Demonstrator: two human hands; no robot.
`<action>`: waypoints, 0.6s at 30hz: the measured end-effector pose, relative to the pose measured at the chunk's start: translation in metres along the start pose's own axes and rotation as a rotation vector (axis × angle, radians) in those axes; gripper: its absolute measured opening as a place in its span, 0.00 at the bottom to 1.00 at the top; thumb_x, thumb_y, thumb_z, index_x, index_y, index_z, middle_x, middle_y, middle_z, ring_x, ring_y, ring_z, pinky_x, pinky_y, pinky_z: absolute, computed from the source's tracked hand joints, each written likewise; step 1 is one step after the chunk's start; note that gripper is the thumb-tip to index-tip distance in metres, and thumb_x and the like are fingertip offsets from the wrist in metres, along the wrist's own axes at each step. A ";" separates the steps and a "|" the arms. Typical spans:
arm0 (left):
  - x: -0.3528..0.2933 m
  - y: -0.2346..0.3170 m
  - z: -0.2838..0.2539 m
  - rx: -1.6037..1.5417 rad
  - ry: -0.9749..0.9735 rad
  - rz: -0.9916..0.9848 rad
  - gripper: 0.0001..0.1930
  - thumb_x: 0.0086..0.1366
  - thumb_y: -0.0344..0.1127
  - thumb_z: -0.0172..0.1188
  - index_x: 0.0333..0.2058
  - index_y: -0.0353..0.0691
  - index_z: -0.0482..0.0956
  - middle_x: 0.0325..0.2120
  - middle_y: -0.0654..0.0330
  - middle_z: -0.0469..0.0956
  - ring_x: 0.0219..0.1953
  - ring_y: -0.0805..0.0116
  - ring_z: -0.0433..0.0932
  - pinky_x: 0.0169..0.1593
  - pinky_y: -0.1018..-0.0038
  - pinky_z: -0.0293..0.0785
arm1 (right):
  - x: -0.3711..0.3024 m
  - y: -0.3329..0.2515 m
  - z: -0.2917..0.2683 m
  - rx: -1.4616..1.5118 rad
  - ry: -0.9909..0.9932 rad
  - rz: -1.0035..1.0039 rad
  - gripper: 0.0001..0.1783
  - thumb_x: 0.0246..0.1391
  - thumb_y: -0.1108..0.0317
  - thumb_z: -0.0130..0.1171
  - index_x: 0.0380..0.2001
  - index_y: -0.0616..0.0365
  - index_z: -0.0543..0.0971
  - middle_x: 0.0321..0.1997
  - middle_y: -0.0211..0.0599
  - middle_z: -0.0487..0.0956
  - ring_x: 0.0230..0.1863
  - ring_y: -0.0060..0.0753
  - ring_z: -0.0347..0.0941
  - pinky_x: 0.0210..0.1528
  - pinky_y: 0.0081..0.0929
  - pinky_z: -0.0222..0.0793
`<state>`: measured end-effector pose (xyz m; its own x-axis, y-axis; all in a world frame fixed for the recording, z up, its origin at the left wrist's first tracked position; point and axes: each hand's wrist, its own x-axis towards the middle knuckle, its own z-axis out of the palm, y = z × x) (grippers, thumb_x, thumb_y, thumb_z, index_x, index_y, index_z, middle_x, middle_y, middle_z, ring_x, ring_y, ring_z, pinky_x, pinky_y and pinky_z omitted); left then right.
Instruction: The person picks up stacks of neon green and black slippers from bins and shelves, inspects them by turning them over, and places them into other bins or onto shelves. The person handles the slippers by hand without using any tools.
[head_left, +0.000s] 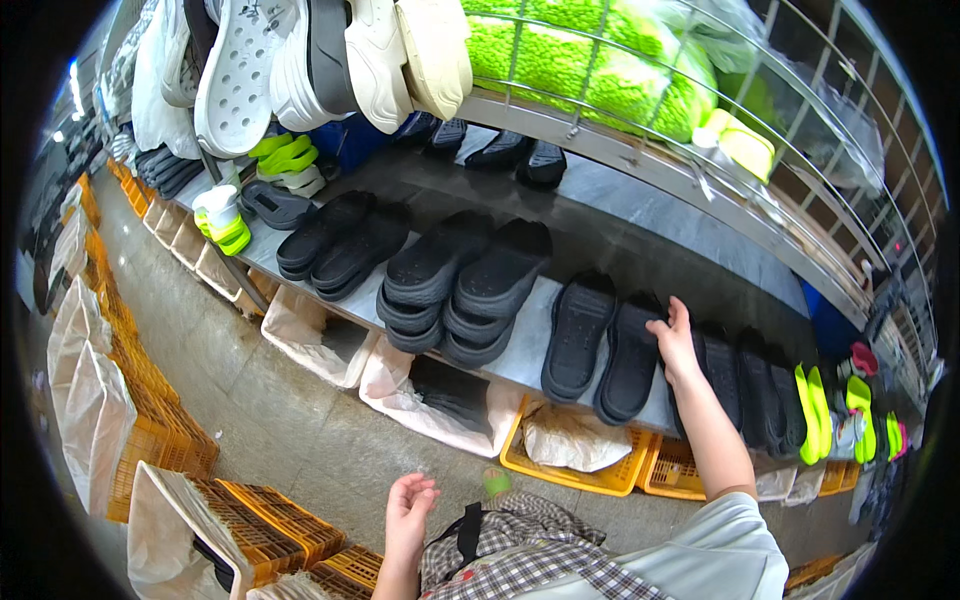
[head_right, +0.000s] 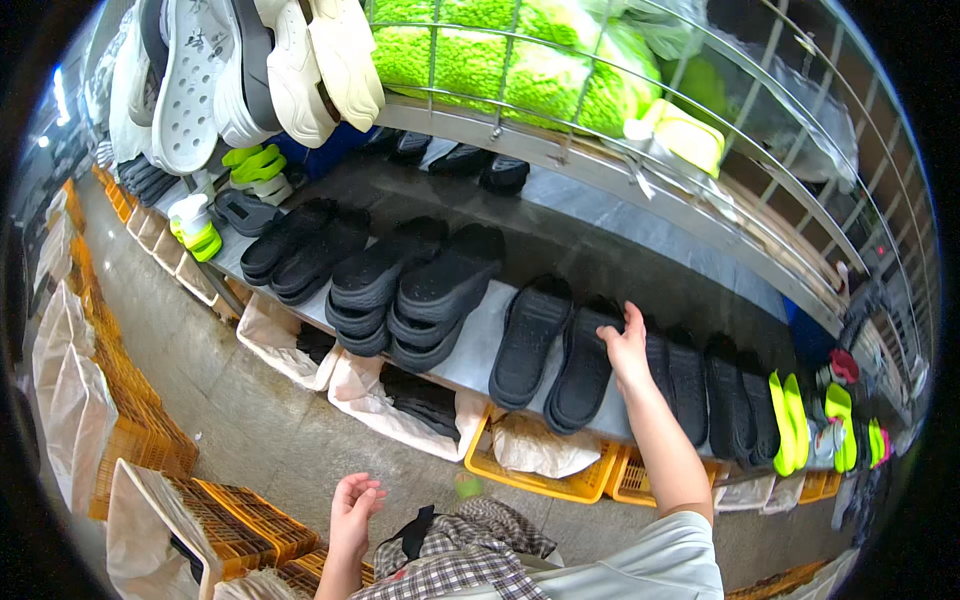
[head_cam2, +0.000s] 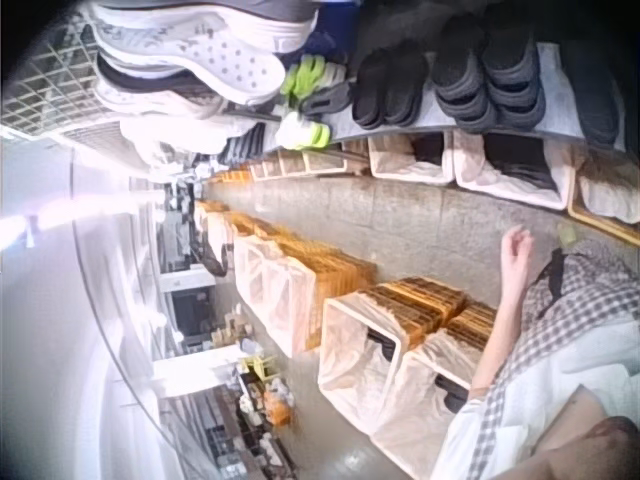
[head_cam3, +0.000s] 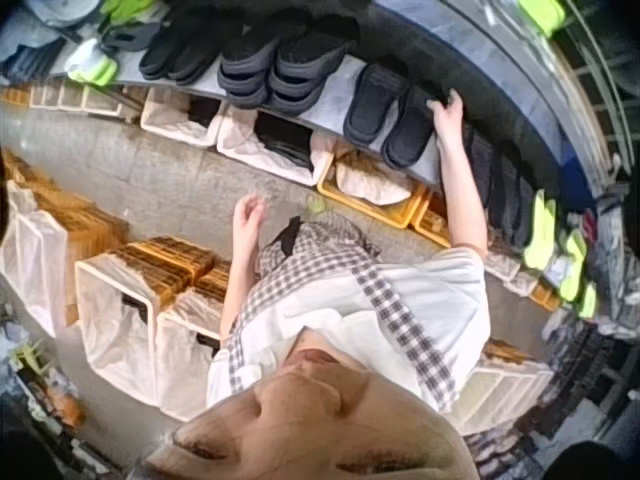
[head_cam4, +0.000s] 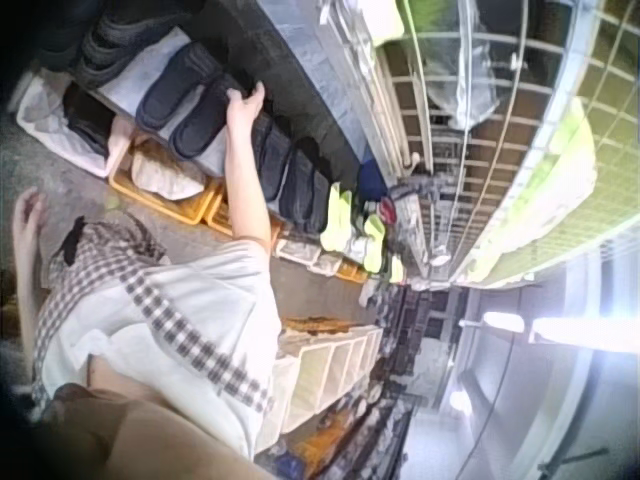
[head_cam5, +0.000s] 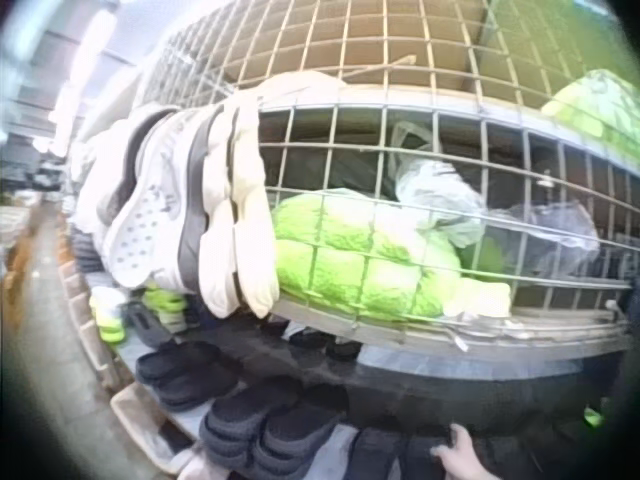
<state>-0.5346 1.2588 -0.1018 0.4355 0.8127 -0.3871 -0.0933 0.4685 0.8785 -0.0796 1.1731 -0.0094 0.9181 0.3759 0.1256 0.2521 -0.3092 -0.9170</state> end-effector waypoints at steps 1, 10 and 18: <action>0.006 -0.002 0.002 -0.006 0.013 -0.012 0.14 0.63 0.27 0.55 0.48 0.41 0.69 0.40 0.60 0.75 0.40 0.70 0.76 0.39 0.76 0.71 | 0.021 -0.007 0.007 0.109 -0.106 -0.074 0.34 0.46 0.75 0.56 0.59 0.65 0.61 0.61 0.52 0.63 0.65 0.44 0.56 0.65 0.34 0.51; 0.034 -0.005 0.034 -0.139 0.354 -0.047 0.19 0.63 0.27 0.55 0.52 0.37 0.63 0.39 0.57 0.75 0.39 0.71 0.75 0.39 0.79 0.69 | 0.326 0.047 0.225 0.348 0.016 -0.081 0.32 0.50 0.65 0.60 0.59 0.52 0.64 0.40 0.29 0.75 0.34 0.22 0.67 0.33 0.23 0.64; 0.032 -0.034 0.054 -0.008 0.501 -0.079 0.21 0.64 0.32 0.57 0.54 0.38 0.63 0.39 0.60 0.75 0.41 0.71 0.75 0.45 0.75 0.71 | 0.482 0.086 0.331 0.696 -0.398 0.395 0.39 0.51 0.50 0.60 0.64 0.47 0.59 0.69 0.43 0.49 0.67 0.49 0.46 0.65 0.44 0.50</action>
<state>-0.4694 1.2501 -0.1284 -0.0414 0.8403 -0.5405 -0.0850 0.5361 0.8399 0.2836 1.6171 -0.1527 0.6920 0.6693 -0.2704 -0.4216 0.0708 -0.9040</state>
